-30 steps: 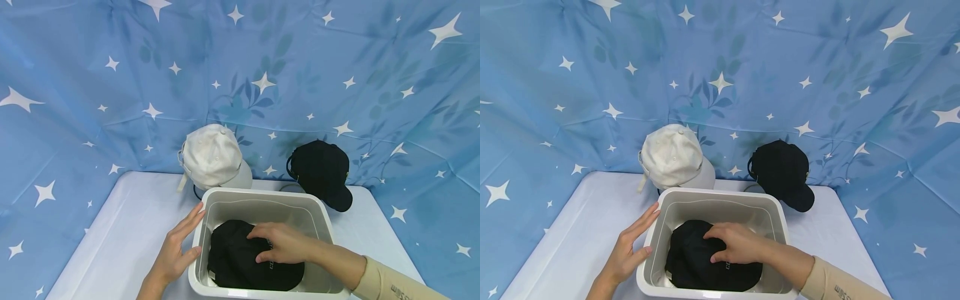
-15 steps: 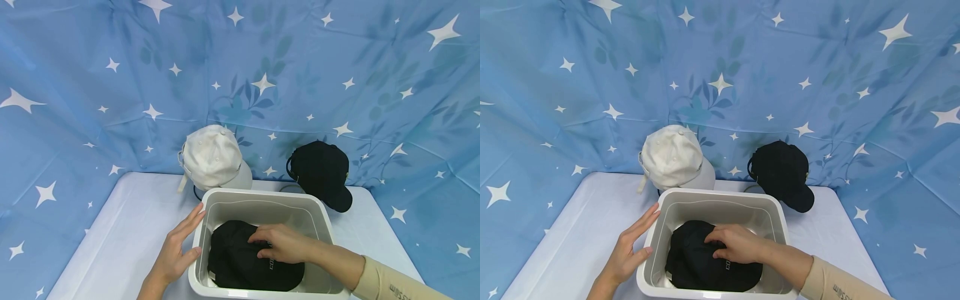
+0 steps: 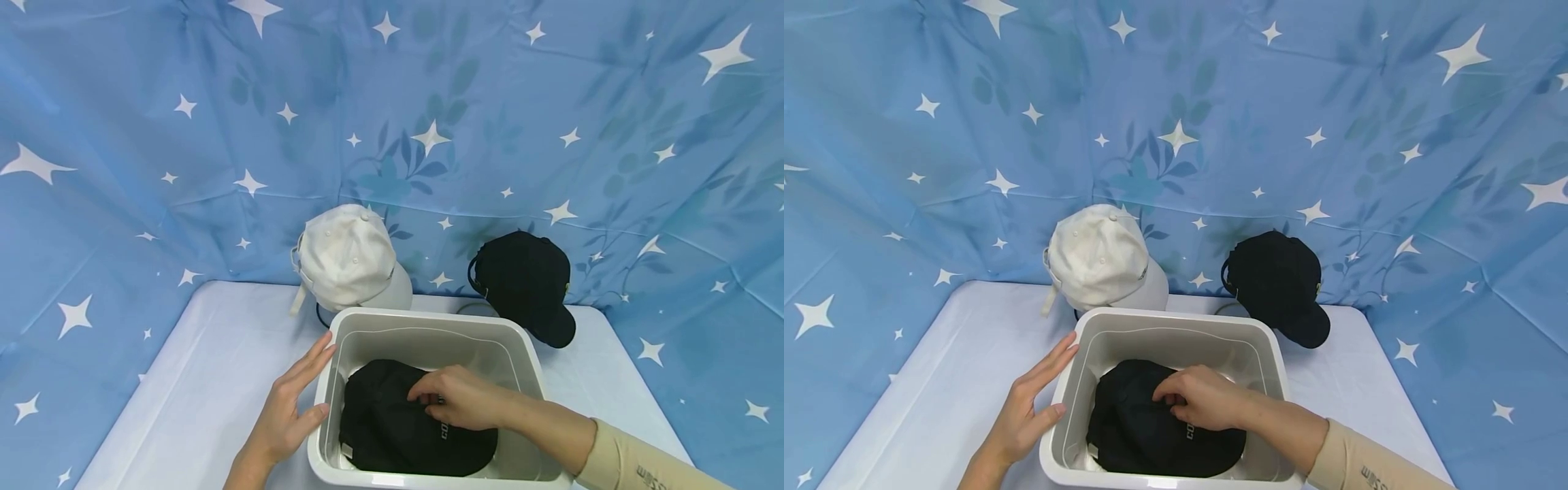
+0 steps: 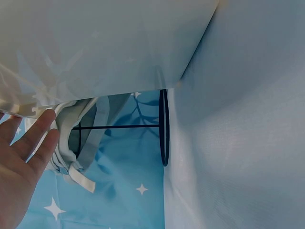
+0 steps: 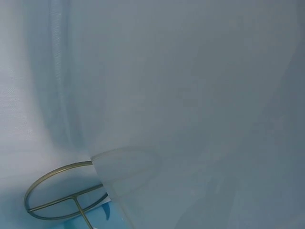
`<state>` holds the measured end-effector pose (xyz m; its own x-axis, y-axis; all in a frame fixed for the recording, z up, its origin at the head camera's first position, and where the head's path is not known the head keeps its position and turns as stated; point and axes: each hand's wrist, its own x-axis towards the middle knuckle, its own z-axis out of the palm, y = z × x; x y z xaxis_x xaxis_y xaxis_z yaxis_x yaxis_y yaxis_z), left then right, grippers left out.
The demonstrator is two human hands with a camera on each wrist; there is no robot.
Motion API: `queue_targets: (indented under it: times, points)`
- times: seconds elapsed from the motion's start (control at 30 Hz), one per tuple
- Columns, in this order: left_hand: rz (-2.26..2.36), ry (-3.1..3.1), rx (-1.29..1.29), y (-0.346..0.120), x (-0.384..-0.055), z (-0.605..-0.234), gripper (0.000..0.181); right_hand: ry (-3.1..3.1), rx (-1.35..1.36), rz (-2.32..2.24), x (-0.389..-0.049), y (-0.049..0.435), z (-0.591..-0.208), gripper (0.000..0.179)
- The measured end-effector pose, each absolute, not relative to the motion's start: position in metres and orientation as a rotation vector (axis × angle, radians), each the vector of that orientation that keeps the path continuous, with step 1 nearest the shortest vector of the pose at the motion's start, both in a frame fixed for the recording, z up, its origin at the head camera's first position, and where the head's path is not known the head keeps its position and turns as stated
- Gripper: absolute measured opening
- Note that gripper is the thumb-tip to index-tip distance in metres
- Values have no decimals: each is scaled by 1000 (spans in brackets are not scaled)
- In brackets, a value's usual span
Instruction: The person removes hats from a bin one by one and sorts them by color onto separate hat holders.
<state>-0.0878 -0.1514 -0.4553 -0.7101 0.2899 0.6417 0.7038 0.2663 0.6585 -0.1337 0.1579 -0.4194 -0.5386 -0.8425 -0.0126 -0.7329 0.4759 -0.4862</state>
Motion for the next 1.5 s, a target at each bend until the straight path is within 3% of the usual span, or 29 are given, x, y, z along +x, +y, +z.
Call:
queue_targets:
  times: [1.5]
  points:
    - [-1446, -2154, -895, -151, -88, -456, 68, 2595, -1197, -1143, -132, 179, -384, 28]
